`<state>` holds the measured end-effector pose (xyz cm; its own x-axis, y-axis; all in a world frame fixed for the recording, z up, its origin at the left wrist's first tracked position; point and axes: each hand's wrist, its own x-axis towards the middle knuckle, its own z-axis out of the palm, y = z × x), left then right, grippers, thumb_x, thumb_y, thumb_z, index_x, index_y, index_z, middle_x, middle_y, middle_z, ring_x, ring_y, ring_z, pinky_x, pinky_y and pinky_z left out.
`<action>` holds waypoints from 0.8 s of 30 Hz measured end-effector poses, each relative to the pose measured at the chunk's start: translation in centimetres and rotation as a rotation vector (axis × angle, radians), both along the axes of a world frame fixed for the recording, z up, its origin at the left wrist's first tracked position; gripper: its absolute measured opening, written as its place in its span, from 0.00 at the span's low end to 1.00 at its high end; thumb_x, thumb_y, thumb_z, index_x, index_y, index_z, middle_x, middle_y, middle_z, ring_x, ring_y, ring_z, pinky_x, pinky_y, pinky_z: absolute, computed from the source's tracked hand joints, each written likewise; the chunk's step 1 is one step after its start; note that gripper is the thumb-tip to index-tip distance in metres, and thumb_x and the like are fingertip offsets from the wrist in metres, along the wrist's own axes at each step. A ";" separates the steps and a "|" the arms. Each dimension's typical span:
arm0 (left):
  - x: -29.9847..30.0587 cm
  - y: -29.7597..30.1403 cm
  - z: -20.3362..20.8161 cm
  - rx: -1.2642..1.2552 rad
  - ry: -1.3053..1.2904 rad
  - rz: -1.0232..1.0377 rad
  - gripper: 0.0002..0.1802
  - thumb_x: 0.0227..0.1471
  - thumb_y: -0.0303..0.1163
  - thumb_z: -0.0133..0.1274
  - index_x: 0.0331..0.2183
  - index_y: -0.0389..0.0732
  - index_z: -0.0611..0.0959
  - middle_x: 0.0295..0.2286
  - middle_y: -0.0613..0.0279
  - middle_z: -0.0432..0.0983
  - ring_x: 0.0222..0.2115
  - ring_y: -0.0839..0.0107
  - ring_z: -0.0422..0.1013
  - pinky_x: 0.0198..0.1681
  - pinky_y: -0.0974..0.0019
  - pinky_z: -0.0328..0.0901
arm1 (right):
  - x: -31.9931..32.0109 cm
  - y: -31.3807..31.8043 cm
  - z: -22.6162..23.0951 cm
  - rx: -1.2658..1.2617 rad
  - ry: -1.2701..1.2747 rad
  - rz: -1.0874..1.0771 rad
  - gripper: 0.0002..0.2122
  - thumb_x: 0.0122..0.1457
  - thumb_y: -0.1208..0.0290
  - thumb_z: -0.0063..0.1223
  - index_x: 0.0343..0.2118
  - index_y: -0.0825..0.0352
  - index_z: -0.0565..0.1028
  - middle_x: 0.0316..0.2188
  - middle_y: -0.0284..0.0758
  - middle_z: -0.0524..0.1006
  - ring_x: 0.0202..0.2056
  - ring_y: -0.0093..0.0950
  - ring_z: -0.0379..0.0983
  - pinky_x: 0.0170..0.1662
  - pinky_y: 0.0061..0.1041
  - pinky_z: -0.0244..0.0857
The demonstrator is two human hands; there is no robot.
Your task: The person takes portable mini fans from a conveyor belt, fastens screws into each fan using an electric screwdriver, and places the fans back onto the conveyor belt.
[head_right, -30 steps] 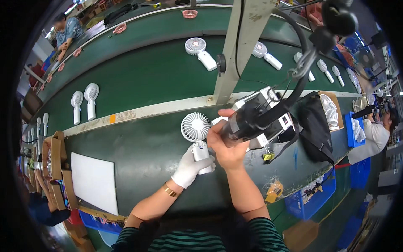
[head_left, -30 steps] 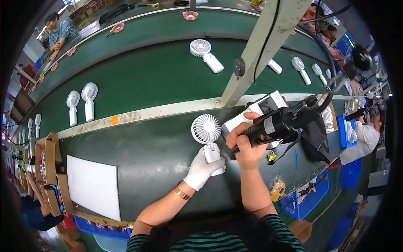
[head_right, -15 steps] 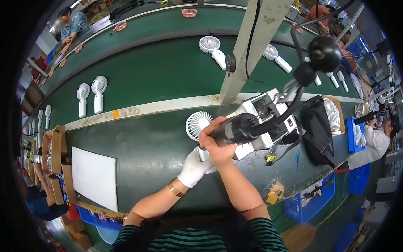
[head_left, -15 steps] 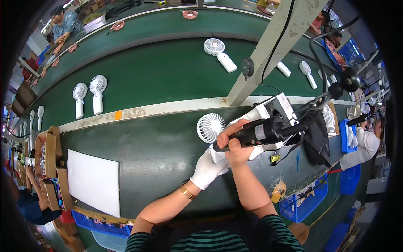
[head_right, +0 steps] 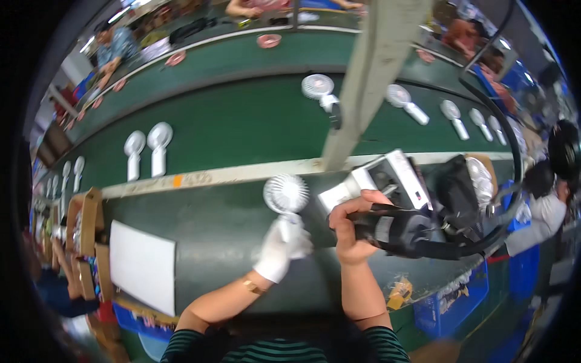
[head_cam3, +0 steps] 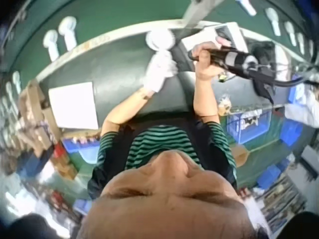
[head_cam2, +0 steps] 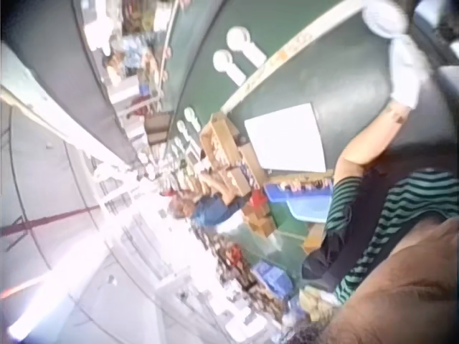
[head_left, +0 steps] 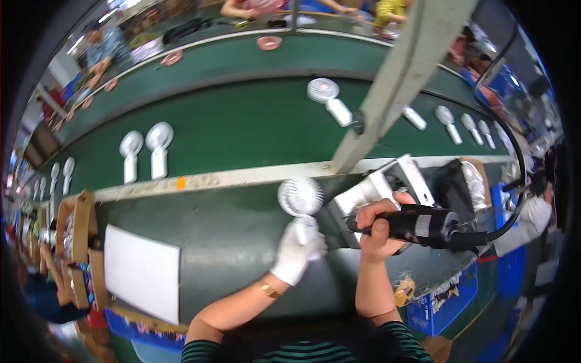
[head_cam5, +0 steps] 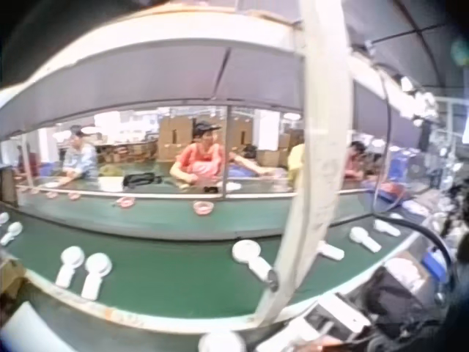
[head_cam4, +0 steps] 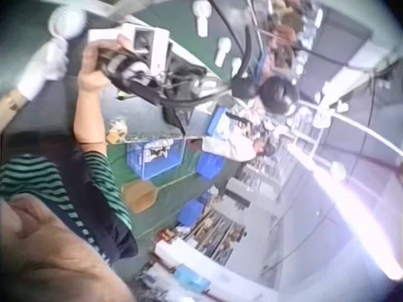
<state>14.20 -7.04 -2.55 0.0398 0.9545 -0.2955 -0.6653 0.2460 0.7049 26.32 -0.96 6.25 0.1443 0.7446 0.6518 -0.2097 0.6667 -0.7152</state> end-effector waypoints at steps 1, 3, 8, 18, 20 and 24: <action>-2.0 1.8 0.8 0.038 0.076 -0.024 0.24 0.42 0.22 0.54 0.42 0.42 0.65 0.28 0.62 0.68 0.24 0.71 0.69 0.28 0.68 0.68 | 0.2 0.0 0.2 -0.030 -0.095 -0.167 0.25 0.53 0.62 0.55 0.47 0.70 0.57 0.18 0.33 0.68 0.17 0.21 0.62 0.21 0.20 0.59; -5.1 6.4 1.7 0.238 0.798 0.017 0.28 0.39 0.29 0.58 0.44 0.40 0.66 0.29 0.62 0.68 0.29 0.72 0.68 0.33 0.68 0.65 | 2.3 0.2 -2.1 -0.278 0.028 -0.144 0.25 0.49 0.70 0.59 0.46 0.71 0.59 0.22 0.32 0.70 0.21 0.19 0.66 0.26 0.17 0.60; -20.3 15.1 1.4 0.110 1.726 0.631 0.43 0.37 0.45 0.61 0.51 0.33 0.65 0.46 0.40 0.65 0.46 0.52 0.64 0.48 0.56 0.60 | 0.0 -0.2 0.3 -0.231 -0.167 -0.103 0.26 0.39 0.81 0.62 0.44 0.70 0.65 0.26 0.31 0.72 0.26 0.18 0.67 0.32 0.17 0.62; -32.4 14.0 -2.7 -0.108 1.578 0.467 0.19 0.40 0.29 0.56 0.37 0.32 0.73 0.30 0.51 0.74 0.29 0.64 0.71 0.34 0.64 0.65 | 0.8 -0.2 -0.6 -0.252 -0.152 -0.167 0.29 0.33 0.74 0.70 0.42 0.72 0.68 0.32 0.37 0.76 0.32 0.27 0.75 0.38 0.22 0.68; -24.1 12.3 0.8 0.065 1.031 0.366 0.21 0.37 0.19 0.53 0.39 0.36 0.70 0.31 0.64 0.69 0.28 0.74 0.66 0.31 0.71 0.65 | 0.8 -0.1 -0.5 -0.286 -0.145 -0.184 0.25 0.35 0.73 0.70 0.37 0.72 0.69 0.29 0.35 0.76 0.29 0.25 0.74 0.35 0.21 0.67; -12.2 6.1 3.0 0.135 0.397 0.128 0.13 0.42 0.25 0.53 0.34 0.35 0.72 0.24 0.62 0.70 0.21 0.73 0.69 0.27 0.67 0.69 | 0.4 -0.3 -0.2 -0.361 0.062 0.046 0.21 0.40 0.75 0.67 0.37 0.70 0.68 0.25 0.29 0.73 0.26 0.17 0.69 0.30 0.18 0.65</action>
<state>2.01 -0.94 0.45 -0.1724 0.9756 -0.1359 -0.3553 0.0671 0.9323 26.74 -1.26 6.05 0.1367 0.9315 0.3370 -0.2840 0.3627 -0.8876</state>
